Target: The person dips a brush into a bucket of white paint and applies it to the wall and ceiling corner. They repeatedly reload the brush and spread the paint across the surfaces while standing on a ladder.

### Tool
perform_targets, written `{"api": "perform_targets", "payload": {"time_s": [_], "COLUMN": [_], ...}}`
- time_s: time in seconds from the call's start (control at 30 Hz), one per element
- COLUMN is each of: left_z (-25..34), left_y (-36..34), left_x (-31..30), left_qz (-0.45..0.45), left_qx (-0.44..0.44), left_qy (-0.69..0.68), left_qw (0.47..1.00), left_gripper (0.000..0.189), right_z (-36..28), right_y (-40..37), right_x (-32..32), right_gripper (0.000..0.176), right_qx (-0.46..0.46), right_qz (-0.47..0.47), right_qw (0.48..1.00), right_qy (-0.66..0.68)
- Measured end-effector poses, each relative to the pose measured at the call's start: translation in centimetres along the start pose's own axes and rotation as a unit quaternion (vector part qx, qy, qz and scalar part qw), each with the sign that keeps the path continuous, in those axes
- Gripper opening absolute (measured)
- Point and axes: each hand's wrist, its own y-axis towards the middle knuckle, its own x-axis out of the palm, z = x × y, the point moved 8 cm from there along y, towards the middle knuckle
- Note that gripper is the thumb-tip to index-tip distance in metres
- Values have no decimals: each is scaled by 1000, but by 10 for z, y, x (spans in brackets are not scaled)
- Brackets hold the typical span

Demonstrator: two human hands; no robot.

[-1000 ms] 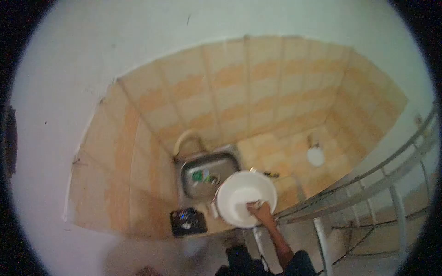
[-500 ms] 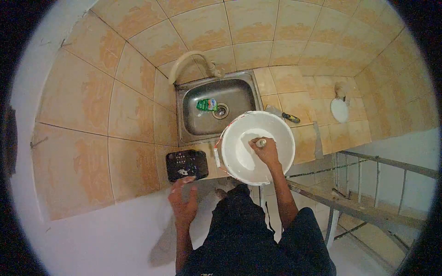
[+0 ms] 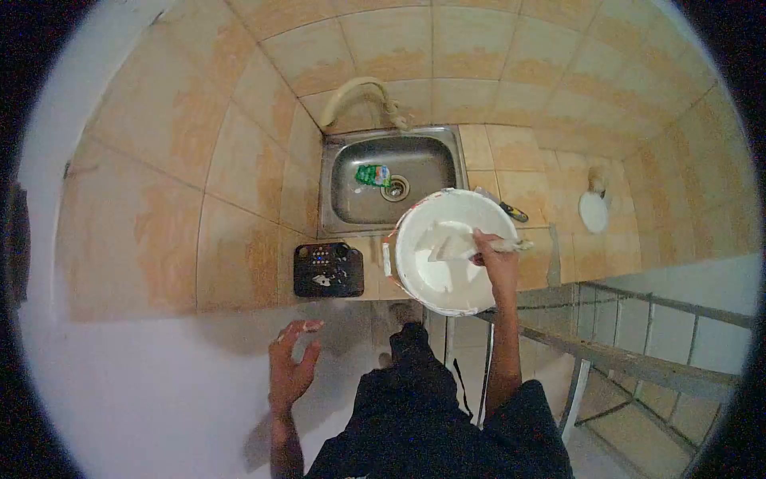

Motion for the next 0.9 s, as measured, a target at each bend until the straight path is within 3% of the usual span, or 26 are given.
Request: {"api": "perform_targets", "payload": {"time_s": [0.07, 0.1, 0.17, 0.2, 0.27, 0.37, 0.5, 0.57, 0.6, 0.63, 0.73, 0.87, 0.9], "left_z": [7, 7, -2, -17, -53, -99, -136, -150, -157, -168, -186, -207, -214], "left_y": [-35, -53, -110, -139, -207, -304, -397, -413, -418, -416, -433, -416, -411], "left_x": [-15, -29, -23, -21, -5, 21, 64, 73, 74, 78, 94, 131, 145], "left_qz": [-49, -29, -137, -115, -77, -41, -14, -17, -23, -28, -8, -19, -27], "left_qx": [10, 11, -16, -14, -47, -69, -100, -89, -85, -84, -78, -71, -79], "left_qy": [-34, -34, -108, -107, -356, -432, -520, -561, -575, -594, -650, -726, -746], "left_qw": [998, 999, 985, 988, 930, 898, 848, 823, 813, 799, 756, 684, 661], "left_gripper": [28, 28, 30, 30, 36, 36, 37, 37, 38, 38, 39, 42, 42], "right_z": [-5, -9, -6, -1, 11, 21, 35, 32, 41, 42, 58, 80, 85], "right_y": [-11, -14, -30, -28, -38, -62, -77, -82, -86, -90, -92, -74, -65], "right_x": [-11, -9, -21, -18, -32, -35, -49, -54, -64, -69, -56, -46, -41], "right_gripper": [35, 35, 40, 40, 44, 50, 55, 56, 58, 58, 46, 42, 38], "right_qx": [-18, -32, -44, -58, -114, -196, -208, -226, -160, -165, -146, -166, -136], "right_qz": [43, 29, 96, 81, 150, 196, 229, 243, 276, 283, 214, 237, 206], "right_qw": [998, 999, 994, 995, 982, 956, 949, 940, 946, 942, 952, 926, 936], "right_qy": [-30, -27, -22, -15, -6, 92, 54, 83, 60, 68, 163, 242, 252]}}
